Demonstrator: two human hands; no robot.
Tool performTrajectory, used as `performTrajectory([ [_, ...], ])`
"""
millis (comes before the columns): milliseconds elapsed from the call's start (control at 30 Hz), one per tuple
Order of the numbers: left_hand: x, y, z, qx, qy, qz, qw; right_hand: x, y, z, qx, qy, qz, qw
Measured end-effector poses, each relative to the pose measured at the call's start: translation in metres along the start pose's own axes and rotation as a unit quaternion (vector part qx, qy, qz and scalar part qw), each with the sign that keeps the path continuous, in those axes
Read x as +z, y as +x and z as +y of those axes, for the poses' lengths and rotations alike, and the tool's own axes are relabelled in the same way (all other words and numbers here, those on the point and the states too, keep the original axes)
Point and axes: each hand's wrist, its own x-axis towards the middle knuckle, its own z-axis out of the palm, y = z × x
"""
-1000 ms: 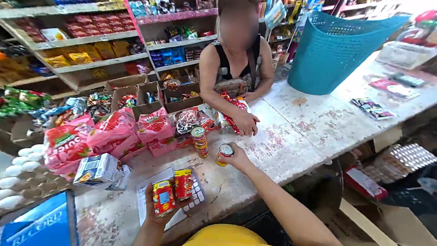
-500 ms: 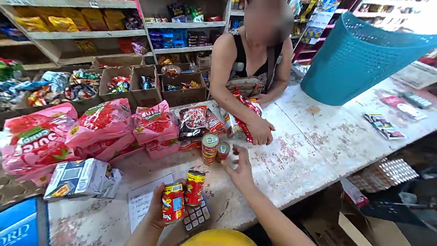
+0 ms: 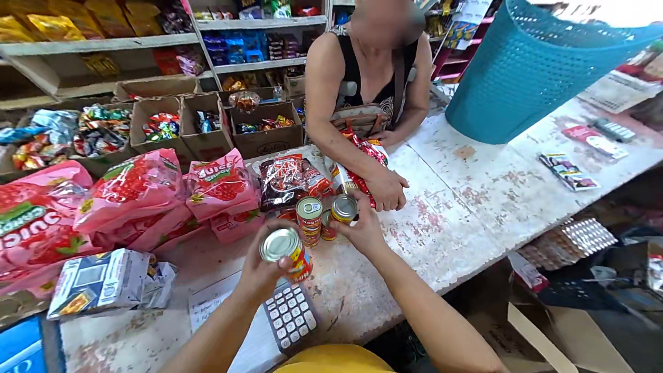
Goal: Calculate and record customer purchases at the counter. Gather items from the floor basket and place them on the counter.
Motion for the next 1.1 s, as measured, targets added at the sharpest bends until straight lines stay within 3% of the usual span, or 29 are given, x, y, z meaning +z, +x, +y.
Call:
performTrajectory([
  [100, 0.004, 0.043, 0.005, 0.028, 0.038, 0.044, 0.998, 0.013, 0.013, 0.002, -0.013, 0.003, -0.015, 1.000],
  [267, 0.013, 0.084, -0.016, 0.057, 0.096, 0.034, 0.993, 0.007, -0.002, 0.007, 0.052, -0.017, -0.063, 0.997],
  [433, 0.016, 0.085, -0.028, 0.101, 0.165, 0.023, 0.981, -0.008, -0.020, 0.020, 0.096, -0.031, -0.088, 0.991],
  [600, 0.017, 0.072, -0.047, 0.058, 0.225, 0.080, 0.969, 0.005, 0.006, 0.005, 0.057, -0.016, -0.118, 0.991],
  [733, 0.019, 0.070, -0.053, 0.087, 0.243, 0.085, 0.962, -0.006, 0.019, 0.002, 0.052, 0.059, -0.065, 0.995],
  [800, 0.019, 0.072, -0.050, 0.079, 0.252, 0.086, 0.961, -0.026, 0.021, -0.013, 0.048, 0.015, -0.037, 0.998],
  [900, 0.017, 0.075, -0.052, 0.075, 0.250, 0.081, 0.962, -0.052, 0.030, -0.029, 0.053, -0.130, -0.075, 0.987],
  [1100, 0.013, 0.075, -0.063, 0.127, 0.228, 0.029, 0.965, -0.044, 0.036, -0.043, 0.007, -0.242, -0.137, 0.960],
])
